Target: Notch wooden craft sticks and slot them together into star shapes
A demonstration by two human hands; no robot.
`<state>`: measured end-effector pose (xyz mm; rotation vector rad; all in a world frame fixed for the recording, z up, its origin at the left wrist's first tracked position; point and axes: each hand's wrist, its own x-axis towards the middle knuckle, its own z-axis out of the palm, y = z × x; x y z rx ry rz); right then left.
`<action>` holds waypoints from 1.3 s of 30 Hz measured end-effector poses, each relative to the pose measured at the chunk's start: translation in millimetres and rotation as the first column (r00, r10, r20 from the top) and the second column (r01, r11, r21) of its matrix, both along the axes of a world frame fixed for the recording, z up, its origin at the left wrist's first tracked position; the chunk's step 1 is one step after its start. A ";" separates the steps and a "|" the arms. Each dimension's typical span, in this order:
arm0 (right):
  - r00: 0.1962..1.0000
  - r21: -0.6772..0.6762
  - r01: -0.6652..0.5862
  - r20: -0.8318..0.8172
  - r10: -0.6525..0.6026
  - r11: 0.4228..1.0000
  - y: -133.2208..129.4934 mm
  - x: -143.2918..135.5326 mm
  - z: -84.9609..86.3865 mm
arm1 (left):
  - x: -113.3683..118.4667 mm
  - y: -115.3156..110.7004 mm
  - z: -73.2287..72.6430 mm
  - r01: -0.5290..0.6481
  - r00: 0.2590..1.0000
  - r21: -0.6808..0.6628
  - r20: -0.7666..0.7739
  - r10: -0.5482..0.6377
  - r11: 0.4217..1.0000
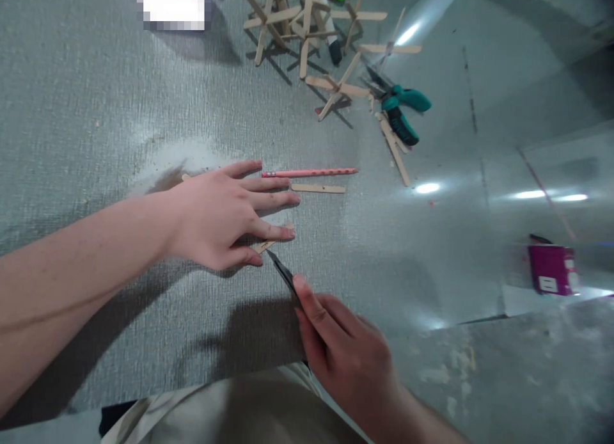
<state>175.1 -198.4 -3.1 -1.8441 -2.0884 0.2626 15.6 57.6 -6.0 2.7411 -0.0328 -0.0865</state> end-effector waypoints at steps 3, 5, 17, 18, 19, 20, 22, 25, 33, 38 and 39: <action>1.000 -0.002 -0.010 -0.007 0.010 1.000 -0.8 -0.2 -0.5 | 0.6 -0.1 0.6 0.005 1.000 0.004 -0.010 -0.005 1.000; 1.000 -0.001 -0.012 -0.001 0.012 1.000 -1.0 -0.1 -0.4 | 0.5 -0.3 0.2 0.005 1.000 0.003 -0.010 -0.005 1.000; 0.999 -0.014 -0.006 0.038 0.007 1.000 2.4 -1.2 3.2 | 0.6 -1.4 0.0 -0.018 1.000 -0.036 0.002 0.018 0.999; 0.999 -0.013 -0.005 0.040 0.006 1.000 2.2 -1.2 3.1 | 0.4 -1.2 -0.2 -0.019 1.000 -0.040 0.006 0.019 0.999; 0.999 -0.013 -0.004 0.042 0.005 1.000 1.8 -1.1 3.1 | 0.2 -1.0 -0.4 -0.018 1.000 -0.044 0.011 0.018 0.999; 0.999 -0.016 -0.003 0.043 0.003 1.000 1.3 -0.9 3.0 | 0.0 -0.9 -0.5 -0.015 1.000 -0.046 0.017 0.016 0.999; 0.999 -0.022 0.000 0.041 0.001 1.000 -0.2 -0.4 2.7 | -0.2 -0.8 -0.5 -0.011 1.000 -0.046 0.019 0.012 0.999; 1.000 -0.034 -0.006 0.030 0.007 0.999 -2.2 0.5 2.2 | 0.4 -1.1 0.1 -0.013 1.000 -0.041 0.002 0.013 0.999; 0.999 -0.034 -0.012 0.037 0.013 0.999 -3.2 0.9 1.4 | -0.1 -1.7 1.0 -0.040 0.999 -0.084 0.034 0.043 0.996; 0.999 -0.014 -0.011 0.038 0.012 1.000 1.3 -0.7 2.6 | 0.1 -2.8 1.2 -0.031 0.999 -0.064 0.023 0.032 0.997; 0.999 -0.009 -0.009 0.042 0.009 1.000 2.2 -1.1 2.8 | 0.3 -2.8 1.1 -0.028 0.999 -0.057 0.019 0.030 0.998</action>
